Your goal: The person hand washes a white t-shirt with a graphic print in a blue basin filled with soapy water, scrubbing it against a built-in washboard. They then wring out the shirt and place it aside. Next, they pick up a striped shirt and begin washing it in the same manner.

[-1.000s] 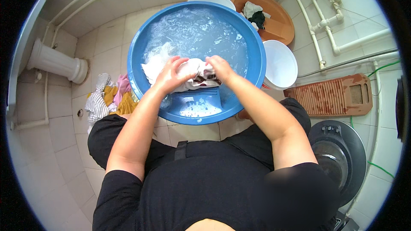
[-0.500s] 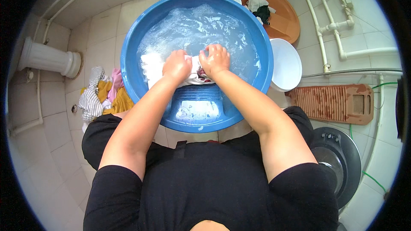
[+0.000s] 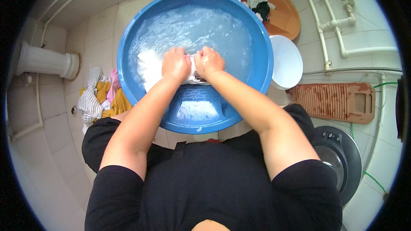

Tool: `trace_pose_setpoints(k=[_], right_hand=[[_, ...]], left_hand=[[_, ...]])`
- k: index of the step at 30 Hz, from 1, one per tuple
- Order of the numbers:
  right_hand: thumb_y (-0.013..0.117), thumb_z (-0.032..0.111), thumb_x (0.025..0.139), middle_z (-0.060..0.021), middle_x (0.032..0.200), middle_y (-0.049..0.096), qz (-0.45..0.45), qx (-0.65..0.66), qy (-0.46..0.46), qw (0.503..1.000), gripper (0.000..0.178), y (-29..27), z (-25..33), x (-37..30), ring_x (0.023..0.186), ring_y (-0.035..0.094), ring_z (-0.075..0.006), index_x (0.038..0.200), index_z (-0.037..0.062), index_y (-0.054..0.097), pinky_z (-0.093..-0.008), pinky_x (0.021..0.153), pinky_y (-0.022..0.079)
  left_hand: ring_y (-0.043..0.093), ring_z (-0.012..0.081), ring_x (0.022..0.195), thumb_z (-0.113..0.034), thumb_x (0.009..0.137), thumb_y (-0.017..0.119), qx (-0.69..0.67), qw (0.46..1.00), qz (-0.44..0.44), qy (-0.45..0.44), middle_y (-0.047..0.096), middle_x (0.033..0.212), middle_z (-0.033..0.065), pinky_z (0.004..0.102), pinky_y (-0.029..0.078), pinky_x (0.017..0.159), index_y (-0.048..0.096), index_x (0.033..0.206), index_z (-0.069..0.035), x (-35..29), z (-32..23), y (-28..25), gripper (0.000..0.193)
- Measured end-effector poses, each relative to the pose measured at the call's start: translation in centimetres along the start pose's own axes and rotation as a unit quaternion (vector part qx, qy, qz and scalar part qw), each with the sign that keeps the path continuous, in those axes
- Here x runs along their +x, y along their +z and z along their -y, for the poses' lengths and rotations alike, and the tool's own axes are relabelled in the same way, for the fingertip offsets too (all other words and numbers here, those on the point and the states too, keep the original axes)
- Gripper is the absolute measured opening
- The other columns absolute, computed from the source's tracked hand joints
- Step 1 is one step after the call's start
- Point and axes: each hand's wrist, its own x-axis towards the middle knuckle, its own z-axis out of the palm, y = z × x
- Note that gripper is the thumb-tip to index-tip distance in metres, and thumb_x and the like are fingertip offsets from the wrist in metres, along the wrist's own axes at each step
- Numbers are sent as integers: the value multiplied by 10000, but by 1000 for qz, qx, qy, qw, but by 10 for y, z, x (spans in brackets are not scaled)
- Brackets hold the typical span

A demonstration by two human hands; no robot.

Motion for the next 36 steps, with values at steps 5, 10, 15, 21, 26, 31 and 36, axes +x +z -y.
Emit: trace_pose_setpoints(k=[5,10,15,21,26,31,36], right_hand=[[515,346,760,-130,1001,540,66,70,35,995,252,-24,4,-28,976,479,-312,813,115,603,-440,805,385],[571,240,681,-103,875,542,-59,33,-257,964,144,-34,-2,-87,848,515,-291,660,101,542,-403,677,409],[497,347,755,-115,778,557,-16,11,-96,995,271,1,-8,-25,742,534,-307,700,102,599,-400,620,429],[551,319,747,-163,1009,530,-60,111,-60,990,236,-9,-19,-30,947,489,-352,742,86,588,-455,782,398],[601,223,661,-97,874,539,-94,48,-284,953,150,-32,-7,-86,819,511,-284,671,92,529,-395,699,403],[560,238,687,-91,714,559,-36,18,-250,967,145,-10,-10,-50,717,545,-292,684,94,550,-432,642,444],[457,324,802,-154,842,609,51,35,-21,998,284,-6,3,-10,796,566,-340,747,60,549,-440,680,455]], left_hand=[[547,378,859,-244,825,454,-161,982,100,4,574,974,178,461,427,741,594,894,-62,-28,8,-25,240],[513,335,807,-156,768,511,-80,977,25,198,553,881,118,457,401,709,516,830,-85,-79,-11,-46,94],[575,349,725,-291,830,466,-17,994,108,-2,593,748,170,448,457,653,570,775,-54,-16,-2,-7,264],[538,336,917,-273,835,460,-73,984,160,-8,567,1008,167,442,407,779,569,963,-55,-25,-7,-30,276],[542,278,790,-130,731,522,-34,971,-15,234,553,863,116,379,382,711,556,852,-97,-76,-14,-51,129],[569,297,706,-210,752,480,12,975,148,163,580,713,128,426,403,595,552,751,-88,-37,0,-21,142],[583,348,775,-293,819,450,44,983,180,-2,615,776,161,426,444,660,561,801,-62,-4,-3,-11,256]])
